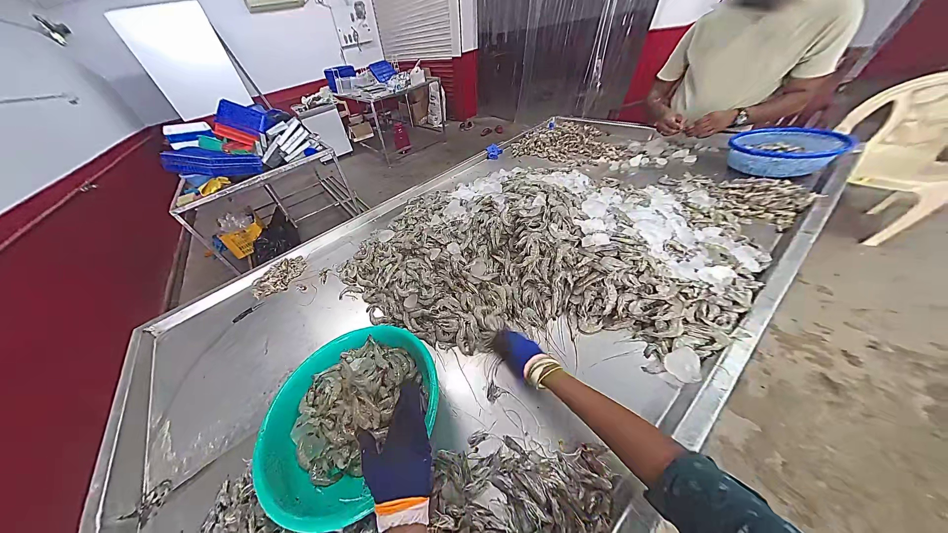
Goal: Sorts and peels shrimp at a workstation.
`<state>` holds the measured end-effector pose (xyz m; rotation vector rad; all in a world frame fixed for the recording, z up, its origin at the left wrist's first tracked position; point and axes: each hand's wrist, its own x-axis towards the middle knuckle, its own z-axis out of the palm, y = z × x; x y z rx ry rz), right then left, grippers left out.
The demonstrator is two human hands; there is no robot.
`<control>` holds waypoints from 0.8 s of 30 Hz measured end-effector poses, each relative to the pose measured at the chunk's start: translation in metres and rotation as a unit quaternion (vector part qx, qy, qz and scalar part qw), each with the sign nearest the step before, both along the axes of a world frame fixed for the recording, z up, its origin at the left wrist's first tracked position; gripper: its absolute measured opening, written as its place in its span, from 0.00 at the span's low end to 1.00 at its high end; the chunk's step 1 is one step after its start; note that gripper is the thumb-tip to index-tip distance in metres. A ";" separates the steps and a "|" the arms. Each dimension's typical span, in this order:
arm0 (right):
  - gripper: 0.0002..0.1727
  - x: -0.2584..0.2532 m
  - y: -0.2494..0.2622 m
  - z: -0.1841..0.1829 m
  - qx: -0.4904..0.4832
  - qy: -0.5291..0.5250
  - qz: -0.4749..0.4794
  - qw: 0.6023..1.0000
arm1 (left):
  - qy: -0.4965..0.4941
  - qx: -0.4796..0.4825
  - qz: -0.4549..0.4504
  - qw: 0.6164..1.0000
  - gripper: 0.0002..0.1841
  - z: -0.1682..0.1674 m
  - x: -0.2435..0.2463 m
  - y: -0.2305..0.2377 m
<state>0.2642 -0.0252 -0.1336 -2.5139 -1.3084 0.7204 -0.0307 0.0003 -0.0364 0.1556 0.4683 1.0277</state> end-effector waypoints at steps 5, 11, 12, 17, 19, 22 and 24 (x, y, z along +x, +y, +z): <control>0.20 0.040 -0.087 0.017 0.033 0.090 -0.093 0.991 | -0.039 0.011 -0.024 0.999 0.42 -0.001 -0.012 -0.010; 0.16 0.039 -0.119 0.028 0.108 -0.023 0.209 0.972 | 0.132 0.098 -0.210 0.964 0.32 -0.024 0.015 -0.046; 0.15 0.034 -0.118 0.014 0.115 -0.053 0.250 0.960 | 0.207 0.126 -0.252 0.937 0.31 -0.024 0.027 -0.057; 0.16 -0.039 -0.135 -0.002 -0.044 -0.072 0.012 0.996 | 0.477 0.384 -0.335 0.717 0.24 -0.064 0.062 -0.096; 0.17 -0.074 -0.151 0.004 -0.063 -0.032 0.029 0.997 | 0.536 0.452 -0.372 0.608 0.28 -0.077 0.072 -0.102; 0.17 -0.106 -0.164 0.034 -0.098 0.029 0.026 0.994 | 0.578 0.490 -0.447 0.476 0.34 -0.071 0.087 -0.108; 0.19 -0.111 -0.166 0.052 -0.109 0.049 -0.007 0.993 | 0.638 0.468 -0.475 0.385 0.29 -0.058 0.095 -0.113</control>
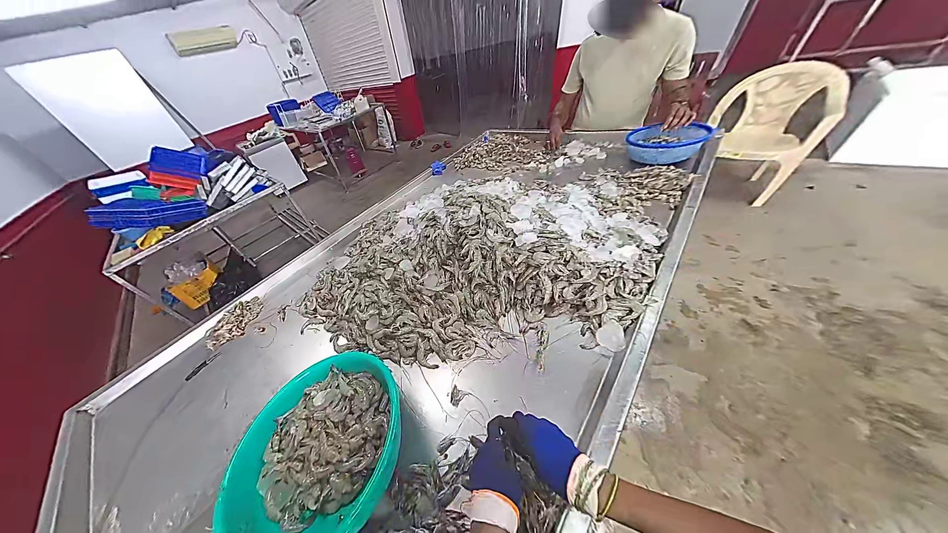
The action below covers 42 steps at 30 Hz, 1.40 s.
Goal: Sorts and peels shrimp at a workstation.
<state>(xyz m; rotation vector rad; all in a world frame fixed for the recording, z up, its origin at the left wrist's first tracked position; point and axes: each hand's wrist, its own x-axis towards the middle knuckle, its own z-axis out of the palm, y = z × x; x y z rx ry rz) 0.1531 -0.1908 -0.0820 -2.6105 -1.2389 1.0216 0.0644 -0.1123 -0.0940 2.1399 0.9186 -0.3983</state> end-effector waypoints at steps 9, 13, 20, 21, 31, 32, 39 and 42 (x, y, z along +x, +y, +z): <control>0.13 0.023 -0.024 -0.005 0.185 0.040 0.009 0.982 | -0.080 -0.073 -0.037 0.993 0.21 0.003 -0.009 0.008; 0.14 0.051 -0.032 -0.020 0.322 0.086 -0.217 0.918 | -0.165 -0.154 -0.005 0.974 0.16 0.002 -0.016 0.011; 0.18 0.050 -0.037 -0.026 0.360 0.092 0.017 0.928 | -0.194 -0.227 0.046 0.953 0.18 -0.009 -0.028 0.022; 0.17 0.040 -0.033 -0.025 0.355 0.093 0.040 0.929 | -0.200 -0.231 0.048 0.951 0.18 -0.010 -0.027 0.020; 0.27 0.064 -0.039 -0.026 0.032 0.067 -0.088 0.993 | -0.277 -0.277 0.106 0.914 0.23 -0.006 -0.052 0.026; 0.28 0.056 -0.036 -0.024 -0.002 0.094 -0.038 0.995 | -0.266 -0.263 0.119 0.920 0.24 0.002 -0.051 0.025; 0.24 0.146 0.073 -0.025 0.088 -0.072 -0.168 0.979 | -0.201 -0.184 0.290 0.917 0.24 0.011 -0.044 0.014; 0.24 0.166 0.104 -0.058 0.113 -0.135 -0.164 0.971 | -0.241 -0.140 0.190 0.941 0.19 -0.009 -0.043 0.023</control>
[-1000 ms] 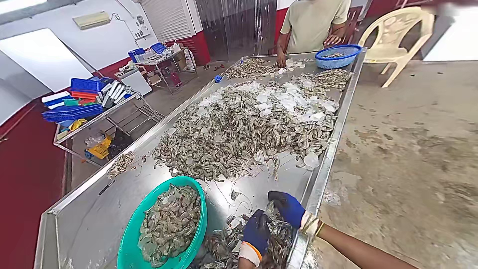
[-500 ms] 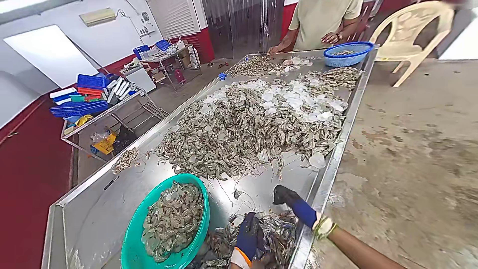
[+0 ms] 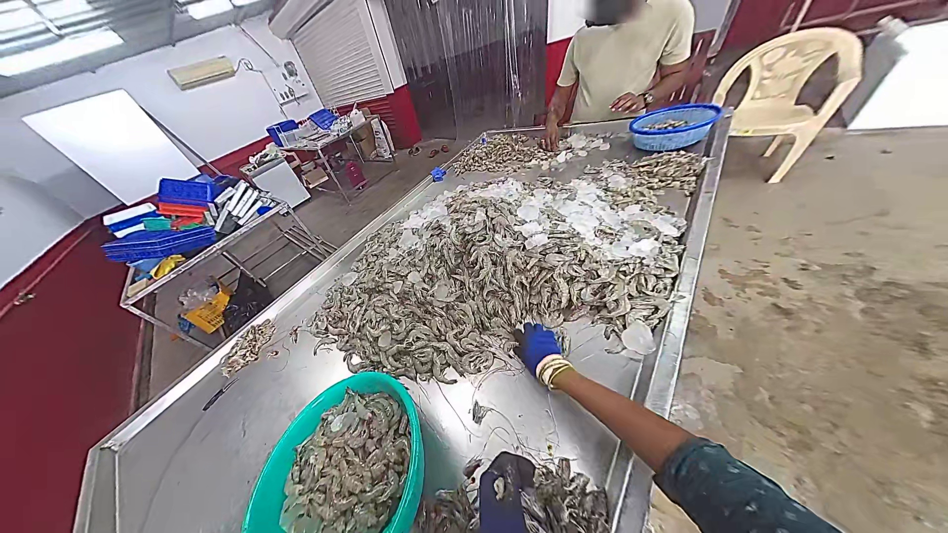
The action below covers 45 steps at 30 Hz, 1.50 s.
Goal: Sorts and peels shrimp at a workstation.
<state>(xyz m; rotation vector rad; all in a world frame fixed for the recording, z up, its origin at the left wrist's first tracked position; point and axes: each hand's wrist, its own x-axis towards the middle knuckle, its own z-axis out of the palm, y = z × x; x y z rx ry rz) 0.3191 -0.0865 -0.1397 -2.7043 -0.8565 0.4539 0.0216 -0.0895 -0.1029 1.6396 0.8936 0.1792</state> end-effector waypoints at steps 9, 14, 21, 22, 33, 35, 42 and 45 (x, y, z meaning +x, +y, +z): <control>0.15 -0.142 -0.073 0.042 -0.056 0.048 0.240 0.968 | 0.054 0.103 -0.095 0.989 0.29 0.002 0.033 0.006; 0.14 -0.150 -0.094 0.048 -0.064 -0.023 0.237 0.969 | 0.226 0.116 -0.171 0.952 0.24 0.020 0.051 -0.014; 0.14 -0.080 -0.114 0.054 -0.128 0.021 0.139 0.982 | 0.070 0.026 -0.196 0.978 0.14 0.008 0.030 0.004; 0.18 -0.055 -0.114 0.055 -0.133 0.033 0.093 0.986 | 0.028 0.018 -0.184 0.982 0.11 0.003 0.025 0.008; 0.18 -0.052 -0.029 -0.009 -0.020 -0.041 0.033 0.998 | -0.034 0.114 0.058 0.991 0.13 -0.023 0.013 0.004; 0.14 -0.095 -0.039 -0.002 -0.032 -0.043 0.155 0.986 | -0.019 0.179 0.015 0.984 0.19 -0.020 0.013 0.011; 0.14 -0.161 -0.072 0.040 -0.026 -0.043 0.298 0.953 | 0.232 0.151 -0.075 0.958 0.29 0.010 0.035 -0.002; 0.12 -0.155 -0.078 0.042 -0.030 -0.057 0.301 0.951 | 0.269 0.133 -0.123 0.946 0.28 0.020 0.037 -0.006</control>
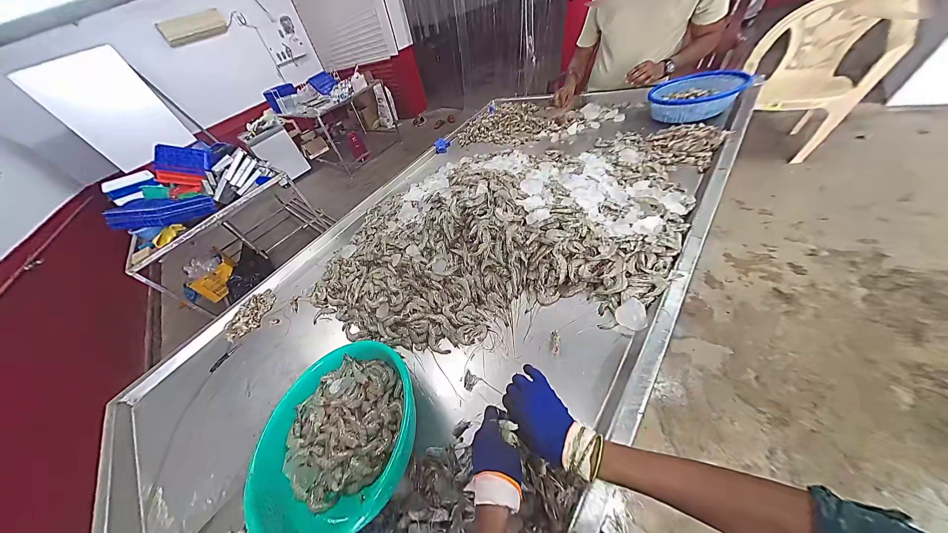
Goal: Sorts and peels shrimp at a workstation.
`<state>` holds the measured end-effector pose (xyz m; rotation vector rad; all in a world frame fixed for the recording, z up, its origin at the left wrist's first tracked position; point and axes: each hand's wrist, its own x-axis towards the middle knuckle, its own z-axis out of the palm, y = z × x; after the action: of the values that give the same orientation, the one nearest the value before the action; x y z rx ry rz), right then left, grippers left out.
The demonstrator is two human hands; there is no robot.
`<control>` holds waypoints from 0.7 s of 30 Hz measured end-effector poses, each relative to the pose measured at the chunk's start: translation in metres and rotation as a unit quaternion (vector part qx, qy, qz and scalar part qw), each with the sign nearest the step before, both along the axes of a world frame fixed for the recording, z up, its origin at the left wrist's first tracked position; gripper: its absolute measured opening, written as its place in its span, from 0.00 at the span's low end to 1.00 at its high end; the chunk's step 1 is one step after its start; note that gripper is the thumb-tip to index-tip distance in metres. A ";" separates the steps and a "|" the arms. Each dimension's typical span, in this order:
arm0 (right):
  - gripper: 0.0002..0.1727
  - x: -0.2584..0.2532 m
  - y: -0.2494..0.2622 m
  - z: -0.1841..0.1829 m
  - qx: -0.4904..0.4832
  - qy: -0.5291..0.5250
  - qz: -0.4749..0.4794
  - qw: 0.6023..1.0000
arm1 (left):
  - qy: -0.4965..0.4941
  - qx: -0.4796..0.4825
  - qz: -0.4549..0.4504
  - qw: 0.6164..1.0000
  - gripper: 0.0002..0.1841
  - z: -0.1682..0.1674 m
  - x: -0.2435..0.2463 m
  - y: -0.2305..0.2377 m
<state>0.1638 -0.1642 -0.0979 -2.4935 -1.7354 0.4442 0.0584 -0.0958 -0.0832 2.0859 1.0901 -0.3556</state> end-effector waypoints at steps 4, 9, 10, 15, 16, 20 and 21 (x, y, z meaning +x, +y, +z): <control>0.11 0.027 -0.007 0.012 -0.035 0.026 -0.093 0.995 | -0.059 -0.037 0.013 0.997 0.26 0.004 -0.004 0.006; 0.37 0.038 -0.033 -0.016 -0.118 0.145 -0.279 0.942 | -0.294 -0.098 0.051 0.949 0.19 -0.014 -0.041 0.027; 0.38 0.023 -0.032 -0.014 -0.142 0.177 -0.251 0.941 | -0.347 -0.125 0.053 0.928 0.22 -0.019 -0.046 0.031; 0.22 0.020 0.059 0.013 -0.109 0.168 0.012 0.980 | -0.501 -0.245 0.135 0.819 0.31 -0.034 -0.070 0.036; 0.18 0.030 0.096 0.020 -0.088 0.098 0.051 0.990 | -0.503 -0.255 0.154 0.811 0.30 -0.033 -0.074 0.035; 0.20 0.080 0.217 -0.004 -0.012 -0.014 0.183 0.983 | -0.507 -0.194 0.114 0.832 0.23 -0.018 -0.081 0.031; 0.21 0.090 0.229 -0.014 -0.003 -0.005 0.175 0.985 | -0.514 -0.179 0.106 0.832 0.21 -0.019 -0.080 0.031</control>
<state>0.2541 0.0650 -0.1119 -2.1958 -2.1850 0.4578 -0.0215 -0.0648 -0.1021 1.4249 0.5012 0.5961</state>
